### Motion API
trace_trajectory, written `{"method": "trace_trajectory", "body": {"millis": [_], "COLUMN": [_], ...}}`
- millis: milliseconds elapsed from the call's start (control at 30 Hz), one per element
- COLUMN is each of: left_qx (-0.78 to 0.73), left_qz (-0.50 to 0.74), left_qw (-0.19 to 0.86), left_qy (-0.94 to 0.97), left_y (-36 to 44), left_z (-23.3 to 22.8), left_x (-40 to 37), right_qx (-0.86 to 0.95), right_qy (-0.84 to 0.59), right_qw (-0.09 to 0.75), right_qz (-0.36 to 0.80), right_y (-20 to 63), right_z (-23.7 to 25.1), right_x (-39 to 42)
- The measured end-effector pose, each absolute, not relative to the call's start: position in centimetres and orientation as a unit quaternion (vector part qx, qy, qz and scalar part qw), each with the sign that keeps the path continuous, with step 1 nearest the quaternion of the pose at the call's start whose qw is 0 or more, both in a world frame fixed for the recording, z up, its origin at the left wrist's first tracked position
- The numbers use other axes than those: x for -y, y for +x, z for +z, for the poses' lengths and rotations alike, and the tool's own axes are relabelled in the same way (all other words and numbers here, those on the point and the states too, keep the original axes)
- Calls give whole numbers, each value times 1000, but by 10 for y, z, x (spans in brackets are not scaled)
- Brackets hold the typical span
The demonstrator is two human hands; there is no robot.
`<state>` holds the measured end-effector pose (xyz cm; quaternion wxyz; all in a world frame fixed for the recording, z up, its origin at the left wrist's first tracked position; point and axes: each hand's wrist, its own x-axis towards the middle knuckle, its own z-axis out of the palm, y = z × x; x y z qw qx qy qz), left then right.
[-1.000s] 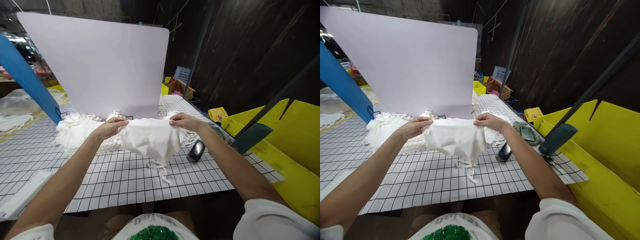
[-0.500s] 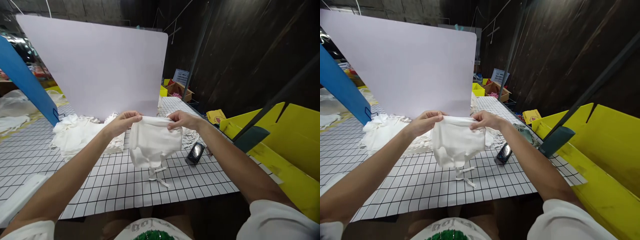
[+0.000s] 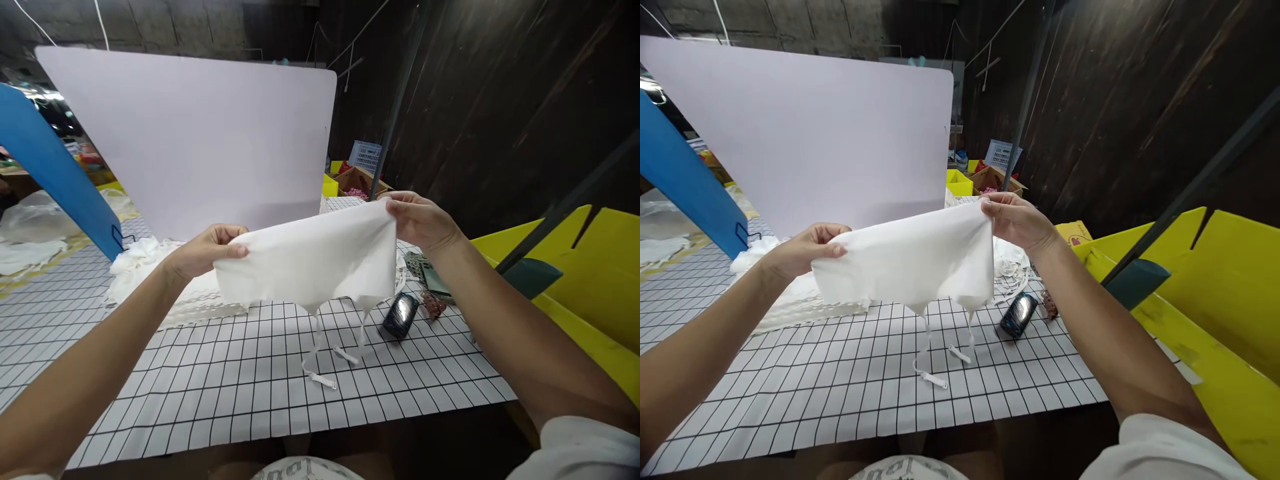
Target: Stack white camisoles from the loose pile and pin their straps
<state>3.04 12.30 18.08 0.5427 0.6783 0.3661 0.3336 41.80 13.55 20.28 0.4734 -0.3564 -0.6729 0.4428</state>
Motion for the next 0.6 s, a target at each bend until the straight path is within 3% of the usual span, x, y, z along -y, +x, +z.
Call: {"method": "trace_trajectory", "body": {"millis": [133, 367, 500, 600], "left_qx": [-343, -374, -333, -334], "left_qz": [398, 209, 355, 425], "left_qw": [538, 558, 530, 525], "left_qy": [659, 711, 695, 658], "left_y": [26, 43, 30, 14], "left_z": [184, 181, 177, 180], "left_x": [-133, -122, -116, -115], "right_qx": [692, 728, 764, 758], "right_qy": [-366, -355, -374, -366], "right_qw": [431, 365, 227, 222], "right_qz": [449, 458, 473, 493], "right_y": [411, 397, 415, 430], "right_z": [204, 209, 205, 200], "right_x": [-144, -148, -149, -146]}}
